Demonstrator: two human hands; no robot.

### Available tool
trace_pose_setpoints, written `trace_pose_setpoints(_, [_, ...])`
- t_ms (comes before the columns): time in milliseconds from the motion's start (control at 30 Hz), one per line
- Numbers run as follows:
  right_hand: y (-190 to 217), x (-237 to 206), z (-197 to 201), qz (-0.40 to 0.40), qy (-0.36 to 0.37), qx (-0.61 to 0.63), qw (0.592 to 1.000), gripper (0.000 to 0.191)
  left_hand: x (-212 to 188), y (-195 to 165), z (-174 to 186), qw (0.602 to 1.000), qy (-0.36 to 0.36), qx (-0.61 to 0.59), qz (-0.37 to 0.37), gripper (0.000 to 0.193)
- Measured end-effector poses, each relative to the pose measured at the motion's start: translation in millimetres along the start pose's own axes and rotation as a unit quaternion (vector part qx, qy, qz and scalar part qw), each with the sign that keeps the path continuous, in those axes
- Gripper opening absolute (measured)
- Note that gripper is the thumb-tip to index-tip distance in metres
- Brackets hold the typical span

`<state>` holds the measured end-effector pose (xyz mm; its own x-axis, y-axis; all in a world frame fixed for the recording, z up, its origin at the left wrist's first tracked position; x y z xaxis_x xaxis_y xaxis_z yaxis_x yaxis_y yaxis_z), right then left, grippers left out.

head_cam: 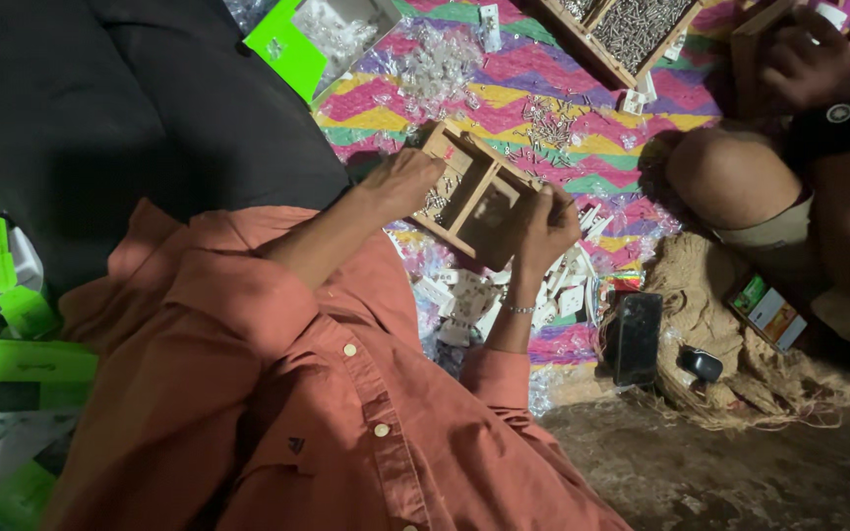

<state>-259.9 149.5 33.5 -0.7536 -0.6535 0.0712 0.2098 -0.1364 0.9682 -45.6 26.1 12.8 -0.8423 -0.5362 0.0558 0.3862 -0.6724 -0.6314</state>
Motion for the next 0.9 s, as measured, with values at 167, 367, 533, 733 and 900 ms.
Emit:
trace_pose_setpoints(167, [15.3,2.3,-3.4,-0.057,0.044,-0.111,0.991,0.022,-2.4,-5.6,14.4,0.994,-0.054,-0.082,0.042,0.015])
trace_pose_setpoints(367, [11.4,-35.8,-53.7,-0.053,0.323,-0.063,0.943,0.041,0.5,-13.9,16.8,0.968,-0.141,-0.197,-0.071,0.012])
trace_pose_setpoints(533, [-12.8,-36.7,-52.9,-0.073,0.148,0.035,0.986,0.018,4.4,6.2,1.7,0.897,-0.069,-0.435,0.043,0.034])
trace_pose_setpoints(733, [-2.7,23.2,0.9,-0.253,0.097,0.593,0.759,0.058,-6.8,48.9,33.1,0.966,-0.206,0.052,0.145,0.011])
trace_pose_setpoints(900, [9.0,12.3,15.0,-0.265,0.078,0.44,0.854,0.042,-1.8,61.6,0.4,0.96,-0.039,0.205,0.188,0.035])
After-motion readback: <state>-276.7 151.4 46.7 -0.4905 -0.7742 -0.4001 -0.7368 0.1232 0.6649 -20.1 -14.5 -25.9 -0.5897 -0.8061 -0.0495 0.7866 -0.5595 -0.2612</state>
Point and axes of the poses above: each hand's wrist, its own x-axis towards the middle knuckle, its own z-axis out of the back of the hand, y = z × x, the point moved 4 cm from there along x, towards the middle knuckle, and after that the axes turned 9 degrees about -z, right-handed, at the moved point
